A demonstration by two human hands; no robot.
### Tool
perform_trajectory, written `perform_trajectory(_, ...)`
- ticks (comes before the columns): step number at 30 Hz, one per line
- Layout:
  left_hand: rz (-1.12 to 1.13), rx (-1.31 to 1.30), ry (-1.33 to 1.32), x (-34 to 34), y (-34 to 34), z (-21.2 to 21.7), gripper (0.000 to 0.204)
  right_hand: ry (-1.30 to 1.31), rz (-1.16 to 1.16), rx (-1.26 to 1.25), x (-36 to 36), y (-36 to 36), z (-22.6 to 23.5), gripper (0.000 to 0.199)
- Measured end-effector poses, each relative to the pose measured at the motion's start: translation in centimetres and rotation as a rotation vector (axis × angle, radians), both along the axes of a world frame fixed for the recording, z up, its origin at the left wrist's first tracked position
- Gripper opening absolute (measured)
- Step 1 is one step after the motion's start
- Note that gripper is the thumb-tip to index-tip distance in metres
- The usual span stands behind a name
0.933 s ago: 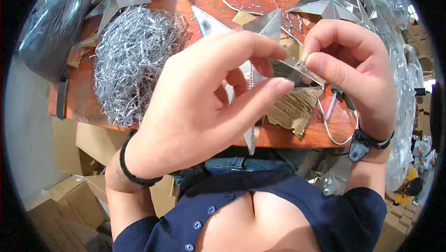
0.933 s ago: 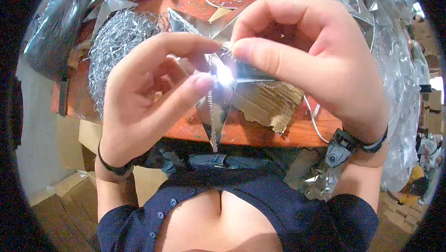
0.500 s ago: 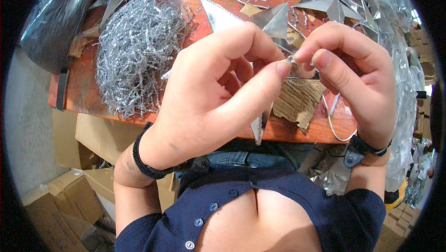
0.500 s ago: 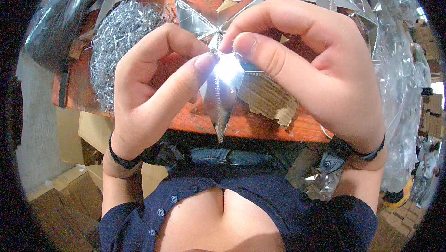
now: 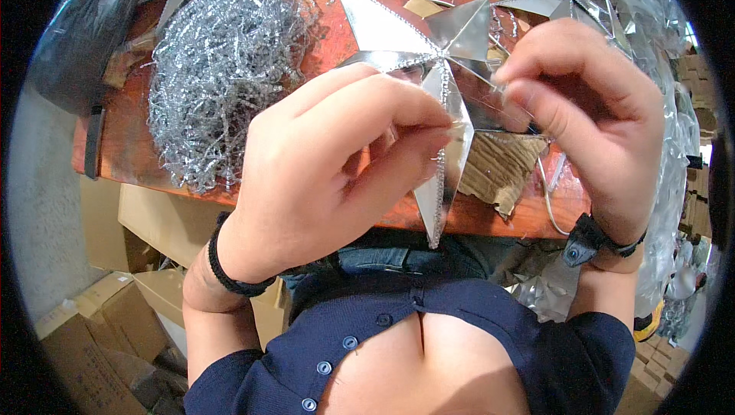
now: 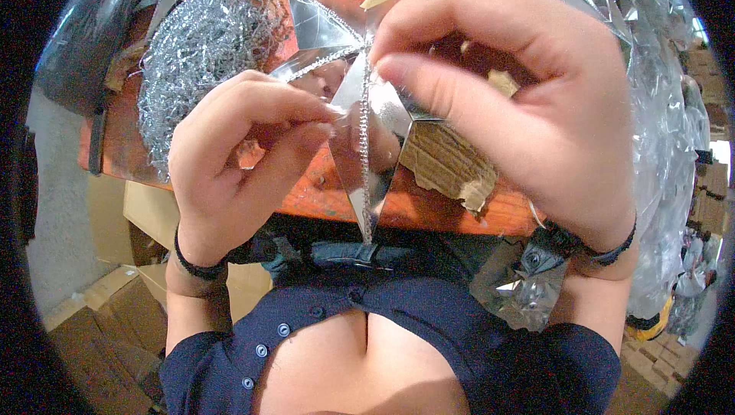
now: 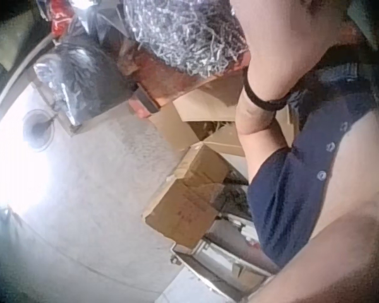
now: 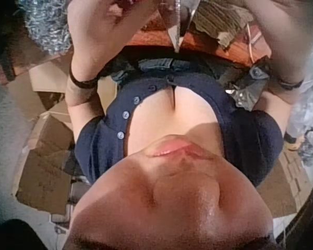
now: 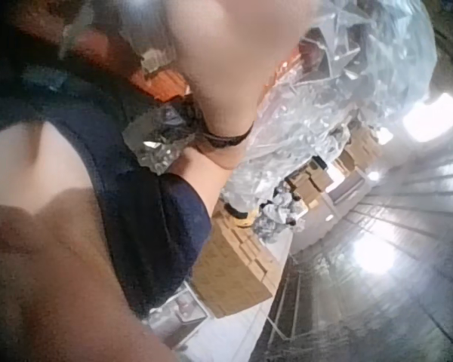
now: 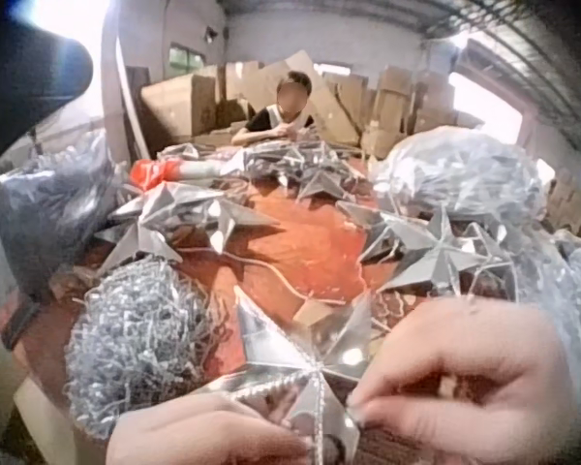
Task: Applying decorative trim to metallic star ornaments using a hot glue gun.
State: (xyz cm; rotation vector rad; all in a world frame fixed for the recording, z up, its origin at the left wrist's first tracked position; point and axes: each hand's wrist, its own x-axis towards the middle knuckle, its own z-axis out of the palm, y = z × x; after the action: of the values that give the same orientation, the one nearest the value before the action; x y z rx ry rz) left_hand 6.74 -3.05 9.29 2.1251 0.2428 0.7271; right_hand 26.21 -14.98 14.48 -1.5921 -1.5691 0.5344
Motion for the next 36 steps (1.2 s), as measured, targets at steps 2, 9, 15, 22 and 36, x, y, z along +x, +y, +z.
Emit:
perform_trajectory(2,0.048,0.115,-0.103,-0.3,0.0,-1.1,0.019,-0.163,-0.121,0.07,0.2,0.4,-0.5,0.011)
perform_trajectory(9,0.127,0.267,-0.25,-1.6,0.8,-4.0,0.017,-0.28,0.038,-0.069,1.4,3.1,-1.3,0.01)
perform_trajectory(15,0.217,0.235,-0.322,-2.0,1.5,-5.5,0.029,-0.462,0.105,0.006,2.0,3.2,-2.2,0.013)
perform_trajectory(22,0.225,0.323,-0.466,-3.0,1.7,-7.0,0.014,-0.672,0.098,0.02,1.0,3.7,-2.4,0.013)
perform_trajectory(36,0.372,0.267,-0.471,-4.3,3.4,-7.3,0.022,-0.796,0.01,0.052,0.1,3.3,-2.6,0.013)
